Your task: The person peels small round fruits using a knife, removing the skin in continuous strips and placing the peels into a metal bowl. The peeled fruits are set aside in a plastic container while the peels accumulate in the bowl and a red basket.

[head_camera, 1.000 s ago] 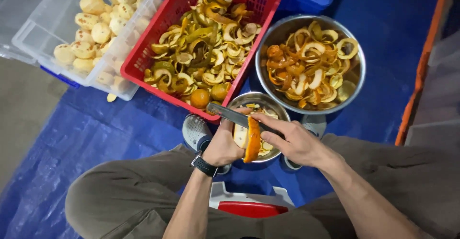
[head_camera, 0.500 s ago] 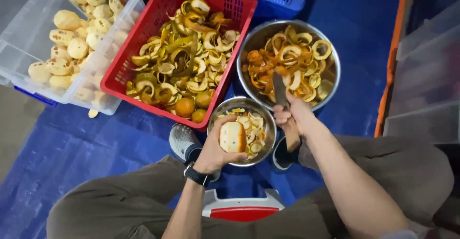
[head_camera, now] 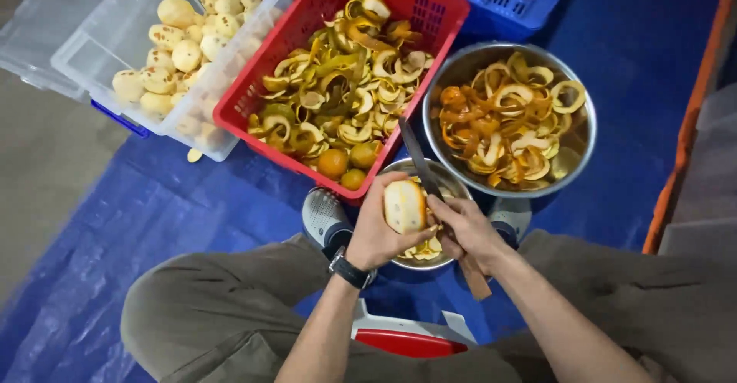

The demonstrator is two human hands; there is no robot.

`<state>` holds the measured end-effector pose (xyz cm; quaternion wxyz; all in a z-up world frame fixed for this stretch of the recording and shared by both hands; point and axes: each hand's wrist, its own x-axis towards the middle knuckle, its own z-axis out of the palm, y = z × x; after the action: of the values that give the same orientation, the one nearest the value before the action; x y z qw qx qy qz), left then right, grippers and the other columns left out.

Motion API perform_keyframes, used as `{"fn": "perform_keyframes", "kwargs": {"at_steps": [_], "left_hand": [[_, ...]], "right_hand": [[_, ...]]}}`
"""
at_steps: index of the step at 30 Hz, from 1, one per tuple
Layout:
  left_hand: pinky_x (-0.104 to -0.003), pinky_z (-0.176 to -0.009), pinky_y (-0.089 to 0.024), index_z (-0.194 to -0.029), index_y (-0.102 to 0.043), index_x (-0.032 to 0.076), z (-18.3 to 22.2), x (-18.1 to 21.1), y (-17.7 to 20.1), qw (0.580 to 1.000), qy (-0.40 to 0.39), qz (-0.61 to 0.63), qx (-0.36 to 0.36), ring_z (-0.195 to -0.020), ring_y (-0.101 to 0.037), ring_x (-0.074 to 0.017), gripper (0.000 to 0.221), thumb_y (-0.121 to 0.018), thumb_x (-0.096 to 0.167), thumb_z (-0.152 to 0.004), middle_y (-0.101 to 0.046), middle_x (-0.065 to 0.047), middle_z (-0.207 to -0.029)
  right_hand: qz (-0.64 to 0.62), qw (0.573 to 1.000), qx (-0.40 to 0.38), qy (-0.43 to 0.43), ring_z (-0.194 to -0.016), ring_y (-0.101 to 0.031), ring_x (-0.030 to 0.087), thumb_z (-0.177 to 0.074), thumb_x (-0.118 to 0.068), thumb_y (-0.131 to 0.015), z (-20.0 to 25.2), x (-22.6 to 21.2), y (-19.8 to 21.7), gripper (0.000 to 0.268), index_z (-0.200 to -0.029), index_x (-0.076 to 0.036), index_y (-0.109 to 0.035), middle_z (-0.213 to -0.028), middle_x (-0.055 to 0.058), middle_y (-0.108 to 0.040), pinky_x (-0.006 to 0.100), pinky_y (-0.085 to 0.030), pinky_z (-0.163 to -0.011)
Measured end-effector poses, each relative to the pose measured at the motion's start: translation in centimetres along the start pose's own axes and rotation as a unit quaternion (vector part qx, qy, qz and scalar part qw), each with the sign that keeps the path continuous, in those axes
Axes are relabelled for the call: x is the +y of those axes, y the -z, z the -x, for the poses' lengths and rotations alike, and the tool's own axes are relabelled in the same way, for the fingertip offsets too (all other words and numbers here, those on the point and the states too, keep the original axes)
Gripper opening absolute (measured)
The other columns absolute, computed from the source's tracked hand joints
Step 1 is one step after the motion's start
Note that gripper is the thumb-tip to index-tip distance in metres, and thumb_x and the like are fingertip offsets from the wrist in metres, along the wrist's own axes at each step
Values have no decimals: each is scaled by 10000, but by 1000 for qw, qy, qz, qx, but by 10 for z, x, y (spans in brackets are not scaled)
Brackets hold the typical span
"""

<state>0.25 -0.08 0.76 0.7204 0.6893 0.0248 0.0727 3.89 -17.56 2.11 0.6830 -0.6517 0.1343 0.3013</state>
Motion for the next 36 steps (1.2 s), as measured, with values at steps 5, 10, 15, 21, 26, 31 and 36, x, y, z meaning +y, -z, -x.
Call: {"fn": "perform_keyframes", "kwargs": {"at_steps": [5, 10, 15, 21, 26, 31, 36], "left_hand": [[-408, -1014, -468, -1429, -492, 148, 1, 32, -5, 998, -57, 12, -16, -1134, -586, -225, 1118, -1019, 225, -446, -614, -132, -1221], [-482, -1035, -479, -1491, -423, 101, 1, 16, 2, 993, 43, 108, -25, -1210, -546, -302, 835, -765, 175, -733, -561, -211, -1289], [-354, -912, -562, -1383, -513, 33, -4, -14, -24, 936, 132, 295, 137, -1067, -636, -222, 486, -479, 379, -1043, -639, -185, -1208], [-395, -911, -559, -1350, -523, 0, -10, -34, -22, 892, 220, 291, 268, -1018, -641, -245, 547, -513, 446, -1032, -613, -224, -1183], [-362, -697, -629, -1129, -630, 42, -13, -79, 2, 890, 220, 272, 294, -746, -711, -206, 542, -631, 556, -958, -699, -140, -875], [-359, -809, -607, -1177, -665, 38, -16, -59, -10, 918, 157, 214, 295, -912, -650, -164, 392, -525, 383, -1058, -669, -101, -1006], [-397, -941, -566, -1288, -607, 45, -1, -15, -16, 948, 162, 113, 250, -1028, -647, -210, 389, -436, 320, -1072, -656, -152, -1107]], "right_hand": [[93, 968, -93, 215, -908, -642, 160, -856, -101, -791, 26, -47, -8, 299, -1138, -11, -759, -997, 176, -783, 357, -616, -726], [209, 928, -91, 293, -1086, -674, 163, -755, -177, -892, 20, -50, -1, 632, -1326, -48, -653, -1140, 147, -775, 349, -574, -873], [377, 886, 2, 270, -1087, -658, 307, -831, -380, -767, 21, -31, -10, 722, -1431, -38, -559, -1199, 211, -704, 443, -542, -899], [532, 814, -8, 233, -1018, -693, 488, -1010, -501, -411, 44, -9, -17, 668, -1565, -132, -371, -1190, 310, -677, 593, -557, -883], [597, 778, -12, 194, -944, -719, 477, -974, -585, -388, 37, 5, -6, 695, -1594, -278, -315, -1163, 271, -699, 574, -580, -828], [578, 787, -24, 214, -823, -754, 434, -975, -543, -425, 39, -5, -10, 656, -1567, -265, -370, -848, 220, -770, 546, -598, -728], [546, 803, -31, 236, -602, -730, 319, -977, -527, -439, 39, -16, -18, 657, -1532, -178, -414, -590, 143, -720, 469, -601, -651]]}}
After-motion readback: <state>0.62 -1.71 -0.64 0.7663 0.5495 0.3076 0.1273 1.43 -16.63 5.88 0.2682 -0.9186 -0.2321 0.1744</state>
